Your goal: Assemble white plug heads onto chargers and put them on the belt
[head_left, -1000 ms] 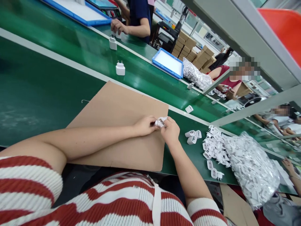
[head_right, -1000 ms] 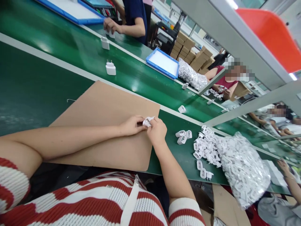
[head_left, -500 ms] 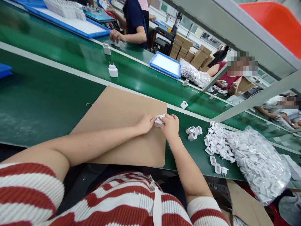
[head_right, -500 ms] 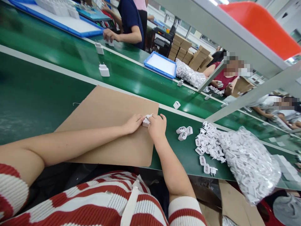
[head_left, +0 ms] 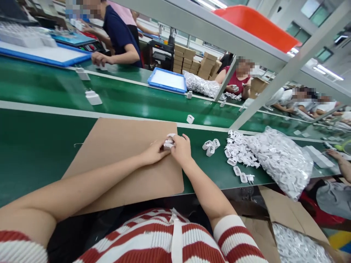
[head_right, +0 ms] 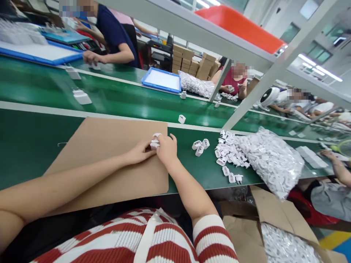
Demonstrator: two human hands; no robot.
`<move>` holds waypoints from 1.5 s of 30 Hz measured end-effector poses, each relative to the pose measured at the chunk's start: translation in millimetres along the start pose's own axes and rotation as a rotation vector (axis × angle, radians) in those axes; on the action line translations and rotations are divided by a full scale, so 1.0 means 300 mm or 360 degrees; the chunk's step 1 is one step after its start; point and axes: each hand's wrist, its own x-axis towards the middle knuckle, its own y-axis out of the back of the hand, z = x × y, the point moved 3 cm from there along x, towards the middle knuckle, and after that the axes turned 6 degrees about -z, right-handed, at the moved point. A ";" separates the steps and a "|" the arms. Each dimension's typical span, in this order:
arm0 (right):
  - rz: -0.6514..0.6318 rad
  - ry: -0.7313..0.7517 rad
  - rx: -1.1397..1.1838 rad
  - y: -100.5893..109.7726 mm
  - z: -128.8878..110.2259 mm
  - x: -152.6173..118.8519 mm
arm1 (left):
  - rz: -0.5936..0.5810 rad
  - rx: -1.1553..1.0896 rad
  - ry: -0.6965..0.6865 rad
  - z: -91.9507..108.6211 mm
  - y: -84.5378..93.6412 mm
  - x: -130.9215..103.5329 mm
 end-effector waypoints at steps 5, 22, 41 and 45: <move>0.0023 -0.0063 0.0186 -0.017 0.040 0.000 | -0.0173 -0.0171 -0.0099 0.009 -0.007 0.017; 0.0196 0.0031 0.1005 -0.061 0.123 -0.009 | 0.0099 -0.0567 0.0113 0.050 0.019 0.024; 0.0280 0.0292 0.0765 0.033 0.094 -0.041 | 0.0324 -0.0269 -0.0379 0.096 0.020 -0.078; 0.0253 0.0419 0.0748 0.025 0.088 -0.046 | 0.0329 -0.0499 -0.0167 0.080 -0.016 -0.075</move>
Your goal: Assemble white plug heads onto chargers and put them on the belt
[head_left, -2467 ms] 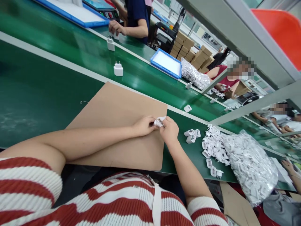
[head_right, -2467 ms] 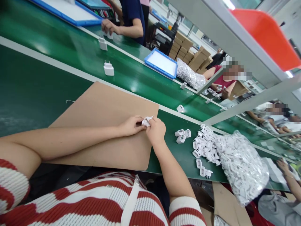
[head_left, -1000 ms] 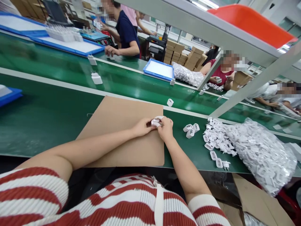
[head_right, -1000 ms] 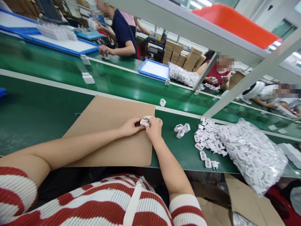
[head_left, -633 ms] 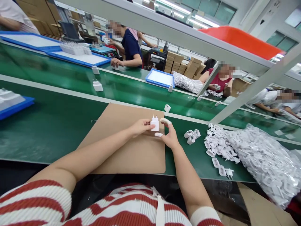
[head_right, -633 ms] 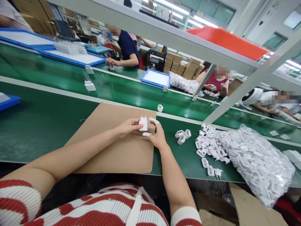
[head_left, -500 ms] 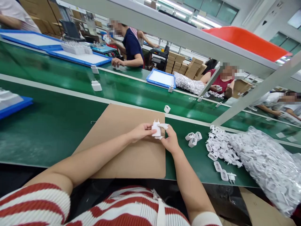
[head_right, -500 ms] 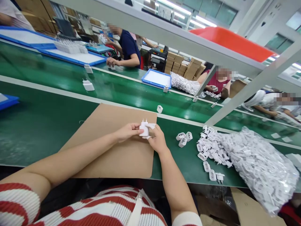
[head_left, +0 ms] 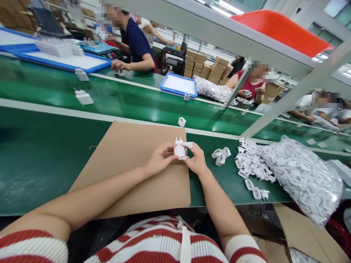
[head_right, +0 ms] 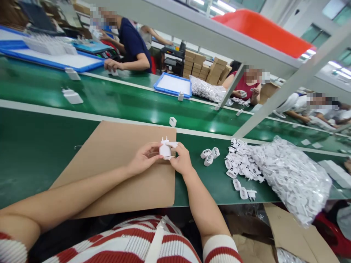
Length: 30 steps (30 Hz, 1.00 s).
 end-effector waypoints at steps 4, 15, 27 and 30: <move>-0.0068 -0.0029 -0.0238 -0.010 -0.068 -0.010 | -0.0104 -0.0144 0.0336 0.011 0.025 0.070; 0.0299 -0.1429 -0.1294 0.542 0.156 -0.265 | 0.0624 0.0986 0.0514 -0.132 0.487 0.586; -0.0038 -0.1788 -0.1343 0.672 0.338 -0.246 | 0.0445 0.1502 0.0097 -0.112 0.368 0.585; 0.0108 -0.1753 -0.1250 0.688 0.323 -0.272 | -0.0101 0.1601 0.0093 -0.142 0.328 0.599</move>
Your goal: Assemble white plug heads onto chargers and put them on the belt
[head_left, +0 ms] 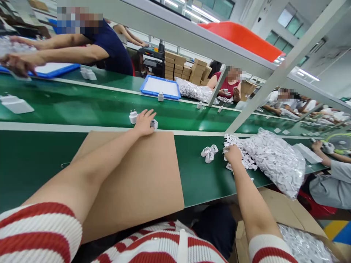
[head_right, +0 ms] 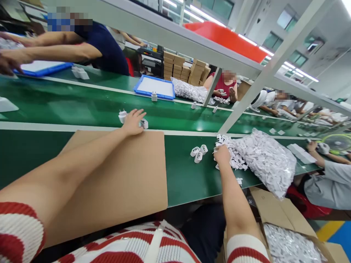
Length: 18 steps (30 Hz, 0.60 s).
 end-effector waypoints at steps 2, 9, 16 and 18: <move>0.0066 -0.0001 0.0142 0.013 0.015 -0.019 | -0.0203 -0.0042 0.0068 -0.013 -0.018 0.017; 0.0203 0.0109 0.0858 0.048 -0.009 -0.077 | -0.0084 -0.0186 -0.0055 0.119 0.002 -0.066; -0.0779 0.0531 0.2699 0.014 -0.290 -0.197 | -0.0400 -0.0658 -0.0206 0.354 -0.080 -0.416; -0.0995 0.0517 0.2792 -0.011 -0.381 -0.221 | -0.0412 -0.0688 -0.0243 0.371 -0.111 -0.468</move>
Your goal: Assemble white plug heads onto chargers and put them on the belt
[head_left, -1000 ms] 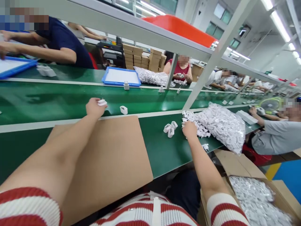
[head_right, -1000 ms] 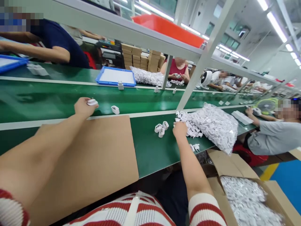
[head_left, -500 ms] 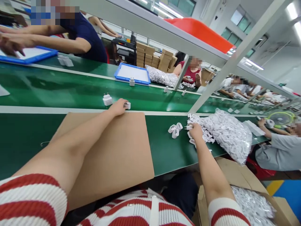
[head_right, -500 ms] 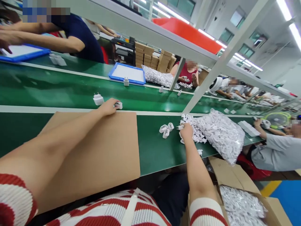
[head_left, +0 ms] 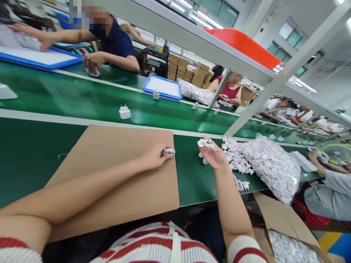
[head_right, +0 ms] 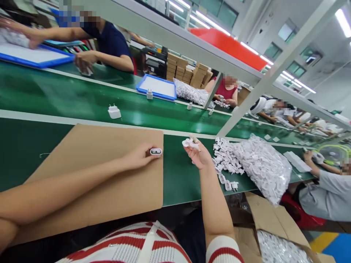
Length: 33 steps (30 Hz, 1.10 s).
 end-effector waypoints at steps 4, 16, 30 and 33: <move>-0.0078 -0.0147 0.0036 -0.105 0.106 0.084 | 0.0160 0.0025 -0.0061 -0.036 -0.029 -0.019; 0.0221 0.0125 -0.0748 -0.166 0.279 0.115 | 0.0221 -0.0152 -0.0128 -0.099 -0.032 0.009; -0.0444 0.0731 -0.2411 -0.292 0.263 0.070 | 0.0202 -0.0289 -0.0074 -0.099 -0.017 0.008; -0.0528 0.0672 -0.2638 -0.305 0.267 0.082 | 0.0203 -0.0332 -0.0091 -0.097 -0.017 0.008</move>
